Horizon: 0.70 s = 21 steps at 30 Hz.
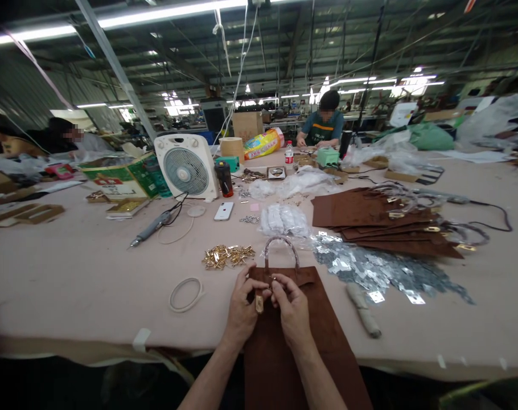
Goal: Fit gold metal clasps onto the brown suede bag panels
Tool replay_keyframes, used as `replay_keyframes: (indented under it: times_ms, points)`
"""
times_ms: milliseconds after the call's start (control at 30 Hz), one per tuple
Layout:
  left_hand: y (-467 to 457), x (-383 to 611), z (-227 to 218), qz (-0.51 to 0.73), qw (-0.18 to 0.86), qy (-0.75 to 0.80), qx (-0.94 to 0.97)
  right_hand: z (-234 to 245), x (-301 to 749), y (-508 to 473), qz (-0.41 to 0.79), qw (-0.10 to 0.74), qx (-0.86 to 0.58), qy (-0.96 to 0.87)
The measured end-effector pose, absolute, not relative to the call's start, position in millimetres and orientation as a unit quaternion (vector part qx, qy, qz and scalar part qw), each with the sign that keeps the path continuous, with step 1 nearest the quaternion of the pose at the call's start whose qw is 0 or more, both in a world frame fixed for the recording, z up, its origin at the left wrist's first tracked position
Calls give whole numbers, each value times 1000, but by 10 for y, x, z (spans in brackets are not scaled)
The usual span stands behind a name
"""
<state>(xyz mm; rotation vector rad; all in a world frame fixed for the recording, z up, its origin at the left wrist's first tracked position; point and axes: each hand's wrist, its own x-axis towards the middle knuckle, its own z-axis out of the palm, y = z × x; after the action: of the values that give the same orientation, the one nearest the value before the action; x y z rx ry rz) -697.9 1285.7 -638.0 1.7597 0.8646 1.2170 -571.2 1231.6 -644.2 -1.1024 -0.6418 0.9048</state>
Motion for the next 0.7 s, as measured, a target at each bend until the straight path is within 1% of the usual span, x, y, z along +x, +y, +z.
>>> replay_keyframes:
  times_ms: [200,300,433,533,700]
  points:
    - [12845,-6962,-6351,486,397,350,696,-6414,-5722,12309,392,706,-510,-296]
    - [12842,-6957,-6335,499,407,394,656,-6385,-5743,12282,336,702,-547,-309]
    - [12869,-6971,-6348,505,425,464,591,-6353,-5794,12277,263,660,-599,-369]
    - [12898,-6986,-6362,512,444,458,575,-6358,-5836,12305,273,646,-600,-385]
    - [12911,-6995,-6353,532,470,430,558,-6372,-5873,12344,288,648,-606,-360]
